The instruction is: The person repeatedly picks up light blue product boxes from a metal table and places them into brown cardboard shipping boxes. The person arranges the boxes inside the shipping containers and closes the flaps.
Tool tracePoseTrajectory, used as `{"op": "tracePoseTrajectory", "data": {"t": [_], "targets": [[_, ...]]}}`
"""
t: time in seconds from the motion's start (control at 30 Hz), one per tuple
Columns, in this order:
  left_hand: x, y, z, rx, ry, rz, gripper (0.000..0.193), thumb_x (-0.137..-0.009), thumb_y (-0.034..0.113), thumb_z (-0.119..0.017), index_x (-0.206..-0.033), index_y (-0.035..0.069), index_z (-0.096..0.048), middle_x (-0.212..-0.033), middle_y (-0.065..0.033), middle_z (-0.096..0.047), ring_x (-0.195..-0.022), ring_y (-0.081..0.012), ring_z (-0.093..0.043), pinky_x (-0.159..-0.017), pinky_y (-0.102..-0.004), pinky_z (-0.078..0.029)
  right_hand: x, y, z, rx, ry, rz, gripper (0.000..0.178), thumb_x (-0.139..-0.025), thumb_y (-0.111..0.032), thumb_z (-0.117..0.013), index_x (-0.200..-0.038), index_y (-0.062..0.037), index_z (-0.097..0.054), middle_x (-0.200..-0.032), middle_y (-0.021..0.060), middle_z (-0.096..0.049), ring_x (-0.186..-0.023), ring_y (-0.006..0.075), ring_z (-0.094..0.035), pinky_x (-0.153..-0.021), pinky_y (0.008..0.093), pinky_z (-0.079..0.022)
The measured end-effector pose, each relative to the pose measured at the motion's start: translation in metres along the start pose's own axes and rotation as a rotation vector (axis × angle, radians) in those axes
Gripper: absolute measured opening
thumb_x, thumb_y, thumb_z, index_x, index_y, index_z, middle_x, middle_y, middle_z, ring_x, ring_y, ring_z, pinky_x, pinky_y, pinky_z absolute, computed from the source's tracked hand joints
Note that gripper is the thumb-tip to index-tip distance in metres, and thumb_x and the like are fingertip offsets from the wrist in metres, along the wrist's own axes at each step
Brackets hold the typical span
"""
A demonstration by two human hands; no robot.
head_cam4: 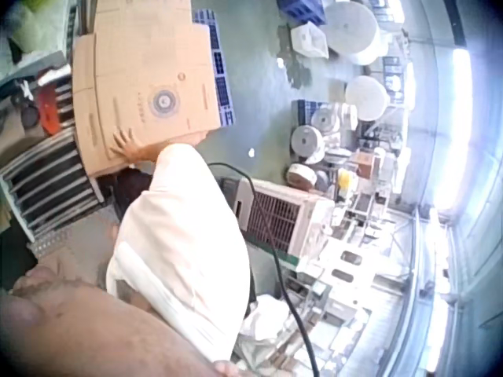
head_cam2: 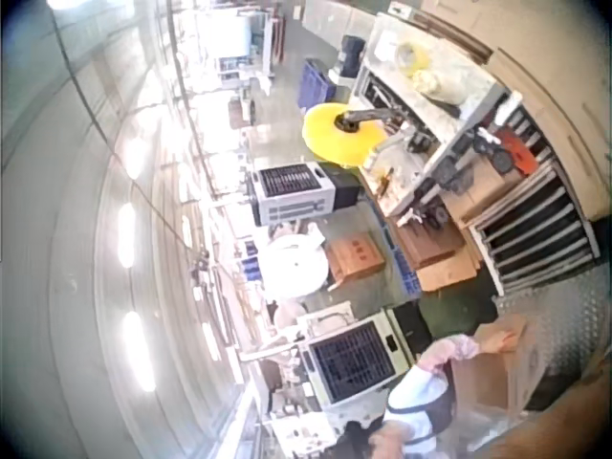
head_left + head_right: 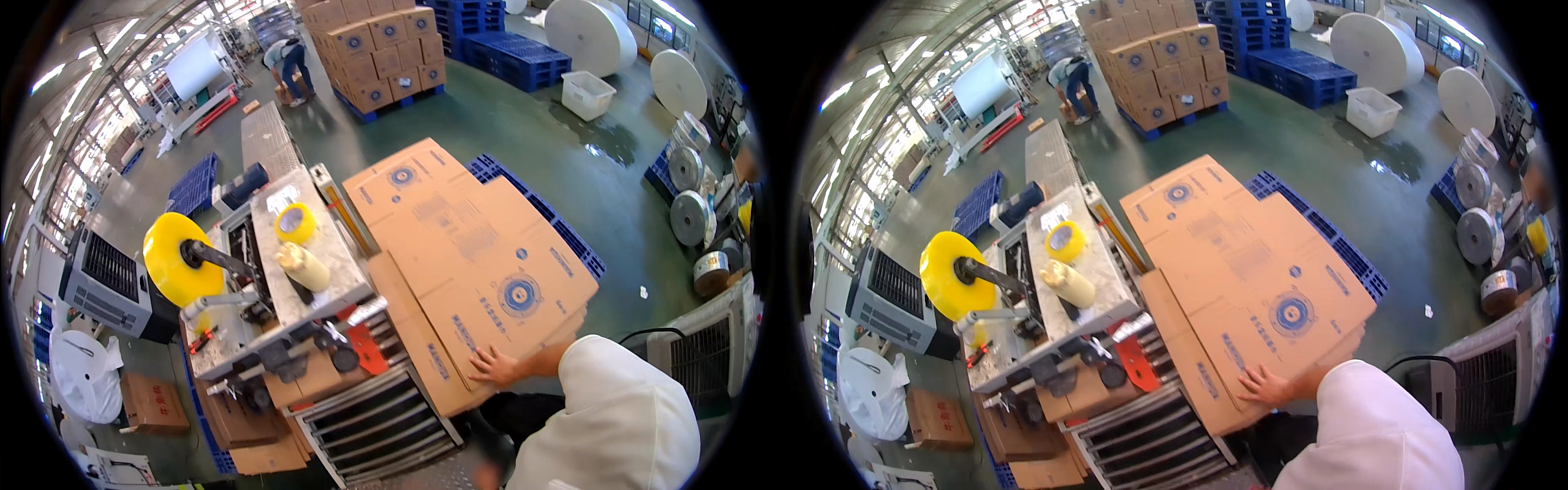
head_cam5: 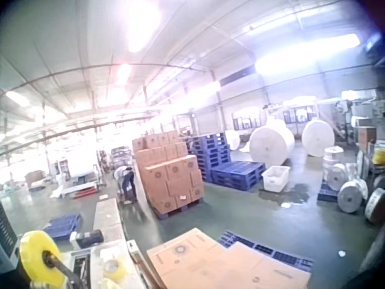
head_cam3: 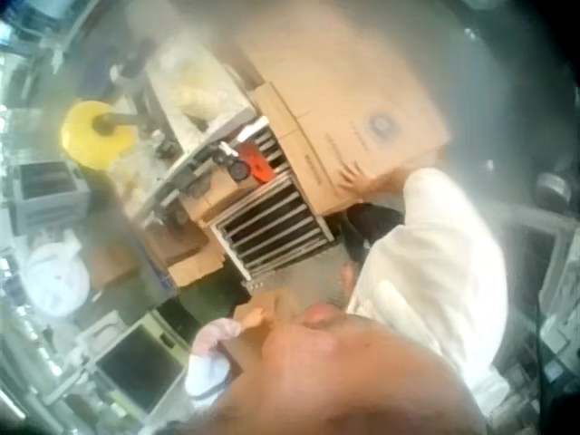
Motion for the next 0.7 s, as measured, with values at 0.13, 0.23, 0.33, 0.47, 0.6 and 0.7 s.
{"op": "tracePoseTrajectory", "data": {"t": [0.13, 0.23, 0.33, 0.47, 0.6, 0.7], "targets": [[0.037, -0.047, -0.001, -0.096, -0.014, -0.016, 0.031, -0.093, 0.036, -0.055, -0.086, 0.006, -0.056, -0.076, -0.0122, -0.063, -0.062, -0.0215, -0.060, -0.056, -0.0314, -0.049, 0.001, -0.005, -0.034, 0.081, 0.218, 0.081, 0.050, -0.091, -0.026, -0.043, -0.140, -0.0243, -0.035, -0.141, 0.0282, -0.037, -0.124, 0.0474, -0.042, -0.088, 0.0572, -0.043], [0.058, -0.068, 0.004, -0.121, 0.032, -0.047, 0.030, -0.093, 0.035, -0.055, -0.088, 0.005, -0.057, -0.078, -0.0125, -0.063, -0.064, -0.0220, -0.060, -0.057, -0.0321, -0.049, 0.000, -0.010, -0.032, 0.147, 0.273, 0.082, 0.046, -0.093, -0.024, -0.040, -0.139, -0.0268, -0.036, -0.136, 0.0301, -0.041, -0.116, 0.0472, -0.049, -0.086, 0.0522, -0.046], [0.073, -0.088, 0.012, -0.148, 0.066, -0.060, 0.030, -0.093, 0.034, -0.055, -0.089, 0.005, -0.057, -0.079, -0.0127, -0.063, -0.065, -0.0225, -0.060, -0.059, -0.0328, -0.049, -0.002, -0.019, -0.036, 0.122, 0.250, 0.066, 0.048, -0.093, -0.023, -0.039, -0.141, -0.0289, -0.033, -0.133, 0.0330, -0.044, -0.110, 0.0475, -0.054, -0.085, 0.0500, -0.048], [0.080, -0.106, 0.023, -0.158, 0.135, -0.061, 0.029, -0.093, 0.033, -0.055, -0.092, 0.005, -0.057, -0.082, -0.0131, -0.063, -0.067, -0.0231, -0.060, -0.061, -0.0337, -0.049, -0.009, -0.025, -0.032, 0.160, 0.203, 0.065, 0.051, -0.094, -0.021, -0.038, -0.143, -0.0287, -0.028, -0.130, 0.0366, -0.045, -0.109, 0.0499, -0.054, -0.084, 0.0491, -0.051], [0.084, -0.114, 0.029, -0.167, 0.184, -0.063, 0.028, -0.093, 0.032, -0.055, -0.094, 0.004, -0.058, -0.084, -0.0135, -0.064, -0.070, -0.0238, -0.061, -0.063, -0.0346, -0.049, -0.006, -0.034, -0.035, 0.283, 0.189, 0.090, 0.050, -0.093, -0.021, -0.039, -0.142, -0.0265, -0.030, -0.124, 0.0363, -0.050, -0.101, 0.0483, -0.059, -0.080, 0.0483, -0.052], [0.084, -0.113, 0.030, -0.172, 0.208, -0.069, 0.028, -0.093, 0.032, -0.055, -0.096, 0.004, -0.058, -0.086, -0.0138, -0.064, -0.071, -0.0242, -0.061, -0.065, -0.0353, -0.049, 0.007, -0.032, -0.036, 0.257, 0.395, 0.133, 0.041, -0.089, -0.018, -0.044, -0.130, -0.0170, -0.043, -0.086, 0.0227, -0.066, -0.074, 0.0358, -0.064, -0.066, 0.0434, -0.048]]}}
Point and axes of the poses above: each hand's wrist, its own x-axis away from the middle knuckle, its own z-axis out of the back of the hand, y = z × x, the point moved 3 cm from there along -x, towards the middle knuckle
